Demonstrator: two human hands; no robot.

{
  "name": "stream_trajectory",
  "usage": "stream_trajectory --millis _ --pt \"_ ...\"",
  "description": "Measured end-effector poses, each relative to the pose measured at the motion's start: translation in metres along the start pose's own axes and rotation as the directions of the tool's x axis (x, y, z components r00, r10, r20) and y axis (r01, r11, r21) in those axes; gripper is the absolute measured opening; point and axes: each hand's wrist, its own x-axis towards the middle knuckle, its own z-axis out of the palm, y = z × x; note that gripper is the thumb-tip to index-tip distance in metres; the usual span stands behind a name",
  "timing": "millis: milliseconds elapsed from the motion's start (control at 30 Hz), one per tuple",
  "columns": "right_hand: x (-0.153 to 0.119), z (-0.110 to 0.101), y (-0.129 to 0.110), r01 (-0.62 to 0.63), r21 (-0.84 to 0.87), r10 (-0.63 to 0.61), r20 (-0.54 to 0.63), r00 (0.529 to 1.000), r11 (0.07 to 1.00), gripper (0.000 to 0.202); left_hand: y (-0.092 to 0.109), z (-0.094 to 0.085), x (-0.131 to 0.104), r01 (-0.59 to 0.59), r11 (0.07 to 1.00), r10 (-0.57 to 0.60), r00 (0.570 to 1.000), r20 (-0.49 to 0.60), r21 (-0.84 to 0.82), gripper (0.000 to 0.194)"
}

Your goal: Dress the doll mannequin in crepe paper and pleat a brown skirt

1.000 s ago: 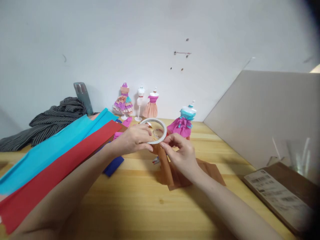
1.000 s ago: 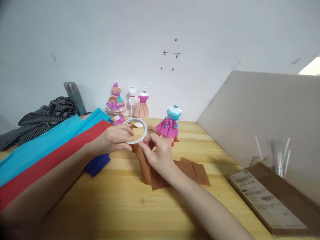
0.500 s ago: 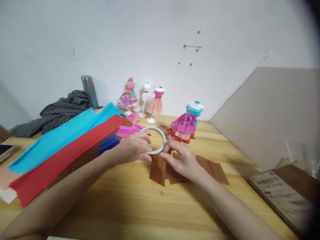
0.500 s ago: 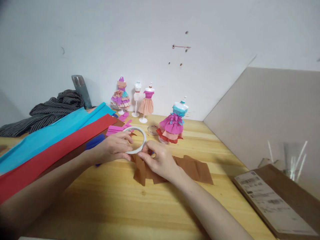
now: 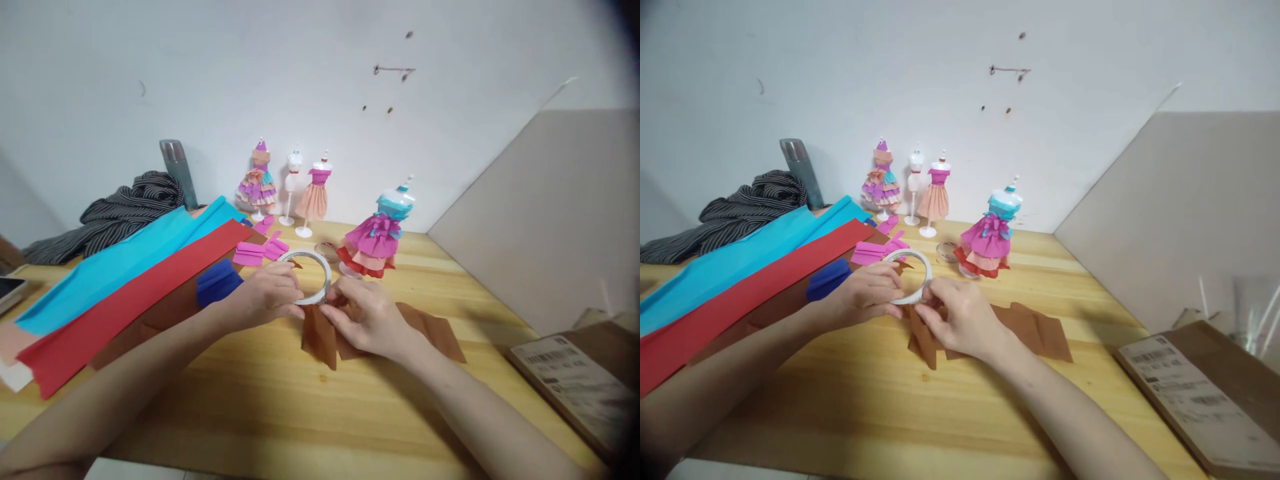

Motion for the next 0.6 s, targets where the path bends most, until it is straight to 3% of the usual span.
stream_trajectory --millis 167,400,500,600 --pt "0.002 0.000 -0.002 -0.056 -0.002 0.056 -0.037 0.998 0.998 0.017 0.006 -0.004 0.005 -0.033 0.985 0.028 0.999 0.027 0.168 0.029" --pt "0.001 0.007 0.002 -0.061 -0.038 0.059 -0.056 0.997 0.997 0.014 0.003 -0.003 0.002 -0.048 0.970 0.047 0.999 0.009 0.238 0.030" --pt "0.000 0.011 0.005 -0.077 -0.068 0.073 -0.066 0.995 0.995 0.015 0.001 0.000 0.000 0.001 0.979 -0.008 0.999 0.032 0.202 0.029" --pt "0.000 0.009 0.013 -0.133 -0.051 0.132 -0.033 0.991 0.990 0.015 -0.001 0.002 -0.001 0.154 0.988 -0.154 0.984 0.083 0.016 0.028"
